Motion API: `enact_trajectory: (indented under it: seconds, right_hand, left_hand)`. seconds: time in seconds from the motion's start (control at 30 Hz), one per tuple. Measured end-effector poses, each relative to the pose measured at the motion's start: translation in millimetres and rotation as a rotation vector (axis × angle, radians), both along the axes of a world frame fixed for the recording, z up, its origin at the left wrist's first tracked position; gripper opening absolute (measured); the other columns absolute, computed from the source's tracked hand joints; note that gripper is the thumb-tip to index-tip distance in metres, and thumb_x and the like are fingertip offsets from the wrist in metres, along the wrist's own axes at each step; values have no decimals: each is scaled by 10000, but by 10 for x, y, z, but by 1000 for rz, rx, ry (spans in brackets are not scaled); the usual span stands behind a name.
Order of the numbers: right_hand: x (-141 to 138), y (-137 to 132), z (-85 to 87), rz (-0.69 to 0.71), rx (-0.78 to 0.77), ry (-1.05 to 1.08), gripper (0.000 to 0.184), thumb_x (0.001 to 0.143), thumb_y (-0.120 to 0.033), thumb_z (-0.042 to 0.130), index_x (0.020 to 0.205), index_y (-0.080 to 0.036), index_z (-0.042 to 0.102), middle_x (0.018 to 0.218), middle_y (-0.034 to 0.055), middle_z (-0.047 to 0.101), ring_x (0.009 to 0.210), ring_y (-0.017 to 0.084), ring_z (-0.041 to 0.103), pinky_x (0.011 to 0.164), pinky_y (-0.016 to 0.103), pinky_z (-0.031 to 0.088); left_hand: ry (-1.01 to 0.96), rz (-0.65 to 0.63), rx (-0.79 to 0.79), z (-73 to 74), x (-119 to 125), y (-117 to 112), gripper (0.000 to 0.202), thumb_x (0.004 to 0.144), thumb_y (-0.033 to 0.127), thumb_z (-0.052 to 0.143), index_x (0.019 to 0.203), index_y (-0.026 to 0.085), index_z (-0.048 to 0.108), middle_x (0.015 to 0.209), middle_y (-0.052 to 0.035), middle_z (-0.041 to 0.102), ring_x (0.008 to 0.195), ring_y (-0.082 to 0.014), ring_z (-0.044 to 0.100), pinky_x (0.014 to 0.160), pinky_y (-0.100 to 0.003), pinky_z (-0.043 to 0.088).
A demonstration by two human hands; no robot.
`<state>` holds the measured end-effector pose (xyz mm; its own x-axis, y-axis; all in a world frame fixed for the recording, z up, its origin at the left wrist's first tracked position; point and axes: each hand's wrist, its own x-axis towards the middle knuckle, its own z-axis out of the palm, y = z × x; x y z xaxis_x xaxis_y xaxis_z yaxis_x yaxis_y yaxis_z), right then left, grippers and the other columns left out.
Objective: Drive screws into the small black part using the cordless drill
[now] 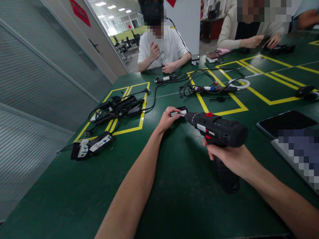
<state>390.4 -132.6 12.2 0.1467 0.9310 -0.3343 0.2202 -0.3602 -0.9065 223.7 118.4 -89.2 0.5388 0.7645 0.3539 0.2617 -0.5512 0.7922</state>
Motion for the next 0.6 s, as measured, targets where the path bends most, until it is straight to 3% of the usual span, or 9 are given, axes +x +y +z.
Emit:
enact_trajectory:
  seconds: [0.6]
  right_hand:
    - [-3, 6, 52, 0, -14, -10, 122, 818, -300, 559, 740, -207, 570, 609, -13, 591, 583, 141, 520, 567, 293, 389]
  left_hand:
    - [-5, -10, 3, 4, -7, -9, 184, 777, 254, 656, 948, 202, 700, 1015, -53, 599, 1050, -199, 541, 987, -365, 401]
